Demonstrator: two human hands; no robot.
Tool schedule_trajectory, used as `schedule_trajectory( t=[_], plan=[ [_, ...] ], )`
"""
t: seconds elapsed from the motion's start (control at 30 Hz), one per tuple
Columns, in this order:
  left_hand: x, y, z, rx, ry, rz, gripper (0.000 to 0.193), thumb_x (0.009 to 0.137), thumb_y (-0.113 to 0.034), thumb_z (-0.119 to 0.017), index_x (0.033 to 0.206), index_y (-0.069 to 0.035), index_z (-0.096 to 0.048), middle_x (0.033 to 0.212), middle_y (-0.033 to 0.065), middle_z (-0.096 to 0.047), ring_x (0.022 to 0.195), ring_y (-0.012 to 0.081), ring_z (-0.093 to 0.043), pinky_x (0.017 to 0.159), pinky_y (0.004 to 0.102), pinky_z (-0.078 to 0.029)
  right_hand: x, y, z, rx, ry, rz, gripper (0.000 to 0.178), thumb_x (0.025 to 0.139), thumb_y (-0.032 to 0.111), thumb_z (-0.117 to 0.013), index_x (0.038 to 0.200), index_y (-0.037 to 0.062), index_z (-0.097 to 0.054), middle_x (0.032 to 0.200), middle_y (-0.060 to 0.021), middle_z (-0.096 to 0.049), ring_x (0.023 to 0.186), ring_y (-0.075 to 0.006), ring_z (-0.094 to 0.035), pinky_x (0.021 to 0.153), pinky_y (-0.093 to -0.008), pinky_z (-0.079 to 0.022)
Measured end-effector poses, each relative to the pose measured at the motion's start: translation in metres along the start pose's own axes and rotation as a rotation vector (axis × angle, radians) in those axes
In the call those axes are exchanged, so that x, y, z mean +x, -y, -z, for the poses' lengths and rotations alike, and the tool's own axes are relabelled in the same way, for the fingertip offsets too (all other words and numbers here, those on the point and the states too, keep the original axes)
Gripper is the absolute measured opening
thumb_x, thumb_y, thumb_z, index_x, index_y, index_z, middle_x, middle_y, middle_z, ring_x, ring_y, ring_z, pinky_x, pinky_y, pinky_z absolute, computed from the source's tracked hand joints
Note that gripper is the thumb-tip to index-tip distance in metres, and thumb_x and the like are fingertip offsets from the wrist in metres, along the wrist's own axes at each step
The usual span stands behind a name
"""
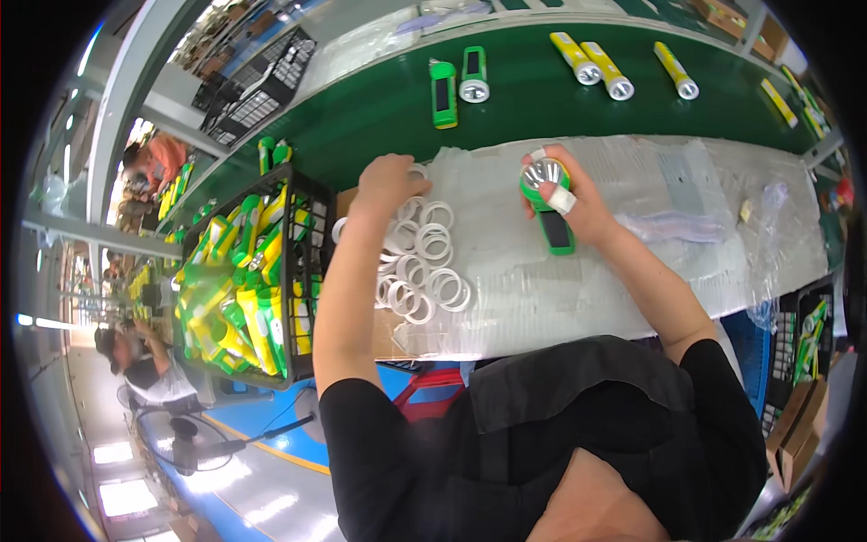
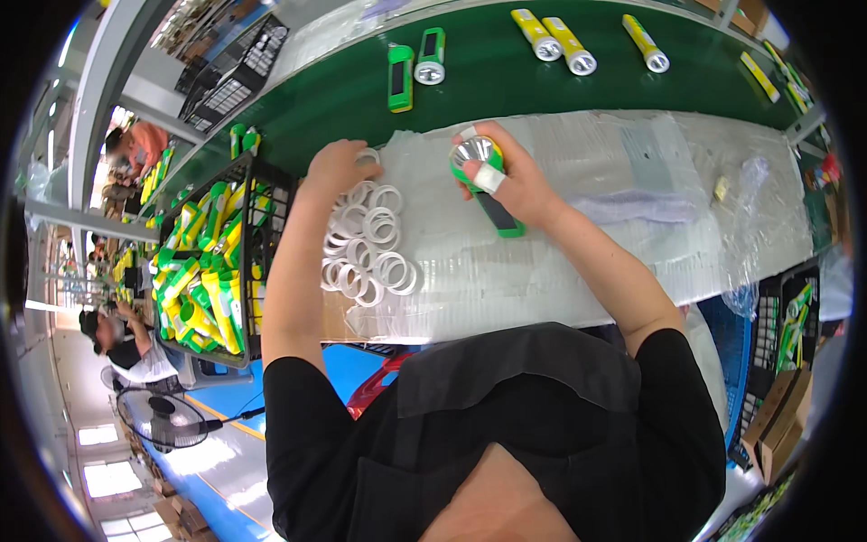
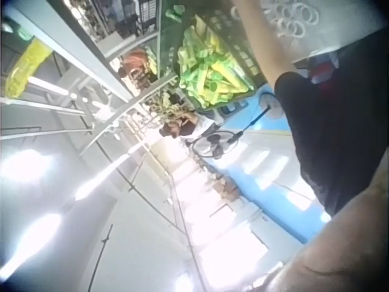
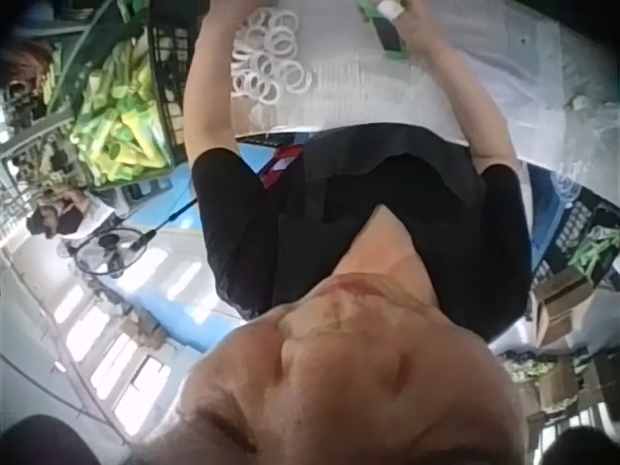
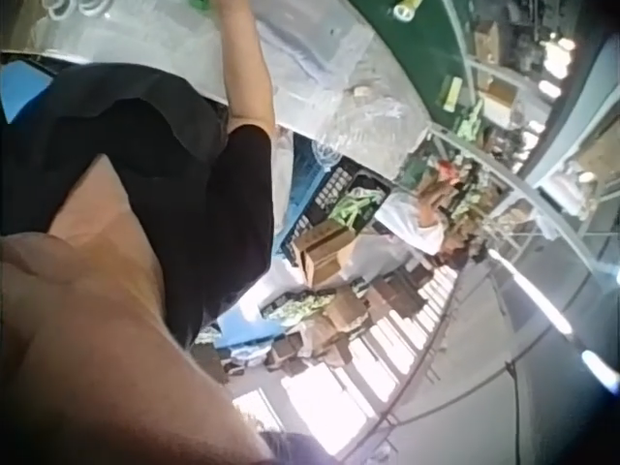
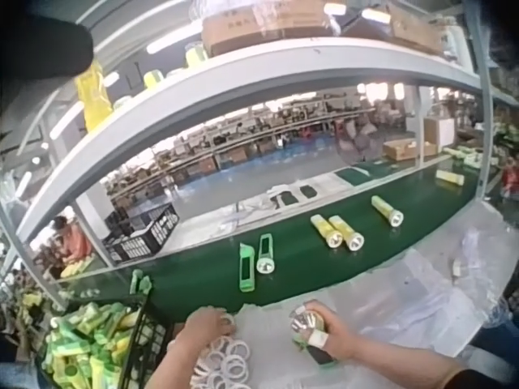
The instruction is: Assembling the lens, reflector, and casing components of hand-held flashlights on a factory assembly line.
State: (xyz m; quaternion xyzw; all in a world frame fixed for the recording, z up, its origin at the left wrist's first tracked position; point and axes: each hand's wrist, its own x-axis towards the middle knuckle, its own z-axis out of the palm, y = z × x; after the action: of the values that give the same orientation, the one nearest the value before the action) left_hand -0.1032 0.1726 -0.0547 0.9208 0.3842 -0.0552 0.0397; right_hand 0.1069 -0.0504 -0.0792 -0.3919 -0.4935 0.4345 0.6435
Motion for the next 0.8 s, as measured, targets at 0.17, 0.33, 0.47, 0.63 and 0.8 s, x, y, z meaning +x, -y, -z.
schedule_trajectory(
  t=[0.17, 0.33, 0.47, 0.63, 0.8],
  plan=[
    [-0.022, -0.063, 0.026, -1.231, -0.158, -0.136, 0.041, 0.083, -0.016, -0.075, 0.12, -0.003, -0.06, 0.115, 0.0108, -0.064, 0.108, 0.0215, -0.062, 0.089, 0.0348, -0.051, -0.003, -0.003, 0.006, 0.018, -0.024, 0.059, 0.033, 0.096, 0.022, -0.057, 0.121, 0.0059, -0.044, 0.088, -0.009, -0.058, 0.075, -0.0174, -0.059, 0.069, -0.0326, -0.05],
    [-0.058, -0.139, 0.016, -1.032, -0.665, -0.611, 0.024, 0.076, -0.007, -0.081, 0.092, -0.005, -0.064, 0.115, 0.0115, -0.062, 0.102, 0.0218, -0.062, 0.083, 0.0326, -0.051, -0.005, -0.003, 0.012, -0.024, -0.001, 0.051, 0.038, 0.093, 0.022, -0.06, 0.124, 0.0059, -0.045, 0.103, -0.0076, -0.057, 0.093, -0.0167, -0.058, 0.082, -0.0324, -0.048],
    [-0.066, -0.154, 0.009, -0.902, -0.751, -0.586, 0.025, 0.07, -0.014, -0.085, 0.09, -0.008, -0.071, 0.108, 0.0106, -0.063, 0.097, 0.024, -0.061, 0.075, 0.0324, -0.049, -0.006, -0.002, 0.013, -0.096, 0.022, 0.081, 0.046, 0.091, 0.023, -0.063, 0.13, 0.0068, -0.045, 0.121, -0.0047, -0.053, 0.114, -0.0154, -0.051, 0.097, -0.0311, -0.041],
    [-0.065, -0.154, 0.007, -0.729, -0.819, -0.598, 0.034, 0.064, -0.022, -0.086, 0.095, -0.011, -0.075, 0.105, 0.0069, -0.063, 0.09, 0.023, -0.058, 0.064, 0.0319, -0.044, -0.009, -0.001, 0.019, -0.04, 0.022, 0.113, 0.046, 0.093, 0.02, -0.06, 0.134, 0.0075, -0.043, 0.118, -0.0063, -0.055, 0.107, -0.0163, -0.055, 0.091, -0.031, -0.045],
    [-0.07, -0.158, 0.018, -0.677, -0.75, -0.62, 0.034, 0.066, -0.021, -0.086, 0.096, -0.01, -0.075, 0.107, 0.0075, -0.063, 0.09, 0.0224, -0.059, 0.069, 0.0325, -0.047, -0.012, 0.029, 0.023, 0.158, 0.008, 0.138, 0.055, 0.091, 0.02, -0.066, 0.14, 0.0082, -0.045, 0.119, -0.0066, -0.057, 0.108, -0.0166, -0.057, 0.091, -0.0297, -0.046]
  ],
)
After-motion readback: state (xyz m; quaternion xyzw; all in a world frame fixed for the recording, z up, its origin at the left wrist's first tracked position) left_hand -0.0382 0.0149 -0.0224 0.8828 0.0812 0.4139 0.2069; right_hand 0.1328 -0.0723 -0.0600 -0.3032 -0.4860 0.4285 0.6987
